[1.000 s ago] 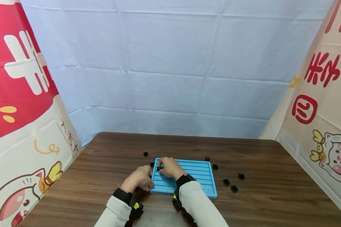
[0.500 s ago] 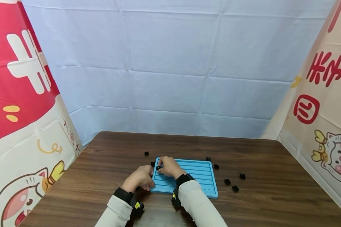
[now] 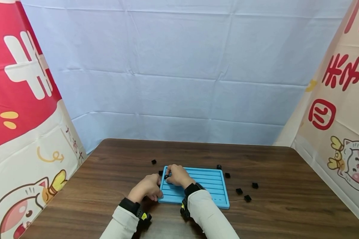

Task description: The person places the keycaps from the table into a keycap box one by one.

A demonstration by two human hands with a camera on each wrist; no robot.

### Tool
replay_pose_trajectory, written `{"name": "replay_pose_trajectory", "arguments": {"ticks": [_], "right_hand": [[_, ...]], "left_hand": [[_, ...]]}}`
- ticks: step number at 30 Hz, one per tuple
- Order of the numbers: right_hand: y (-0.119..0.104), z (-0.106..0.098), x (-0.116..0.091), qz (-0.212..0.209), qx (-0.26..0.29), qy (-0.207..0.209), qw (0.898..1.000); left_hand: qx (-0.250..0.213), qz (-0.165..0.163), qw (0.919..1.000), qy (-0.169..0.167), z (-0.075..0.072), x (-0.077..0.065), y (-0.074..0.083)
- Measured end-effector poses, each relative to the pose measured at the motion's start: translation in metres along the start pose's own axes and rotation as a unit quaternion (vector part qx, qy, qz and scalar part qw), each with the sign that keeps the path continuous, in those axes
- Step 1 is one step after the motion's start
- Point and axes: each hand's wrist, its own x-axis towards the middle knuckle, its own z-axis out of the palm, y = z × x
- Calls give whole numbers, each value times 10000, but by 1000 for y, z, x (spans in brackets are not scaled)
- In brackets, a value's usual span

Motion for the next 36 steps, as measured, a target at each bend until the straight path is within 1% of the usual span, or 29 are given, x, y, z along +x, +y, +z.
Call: {"name": "replay_pose_trajectory", "arguments": {"ticks": [5,11,17,20,26,30,36], "right_hand": [[1,1,1,29,-24,3,10000],[3,2,0,-37,-28,24,10000],[4,-1,0,18,149,-60,9999],[4,-5,-1,25,-74,-51,10000],[3,-14,-4,-192,-856,171,9960],[-2,-20,-6,-160,-1206,302,9921],[-6,-25,-8,-50,-1584,337,9868]], "left_hand": [[-14,16,10000,7,1,1,-1],[-27,26,10000,35,2,3,-2],[-81,-25,10000,34,3,4,-3],[-128,-27,9999,20,4,5,-4],[-168,-2,9999,16,5,5,-4],[-185,10,9998,8,6,6,-5],[-170,-10,9999,22,5,8,-5]]}}
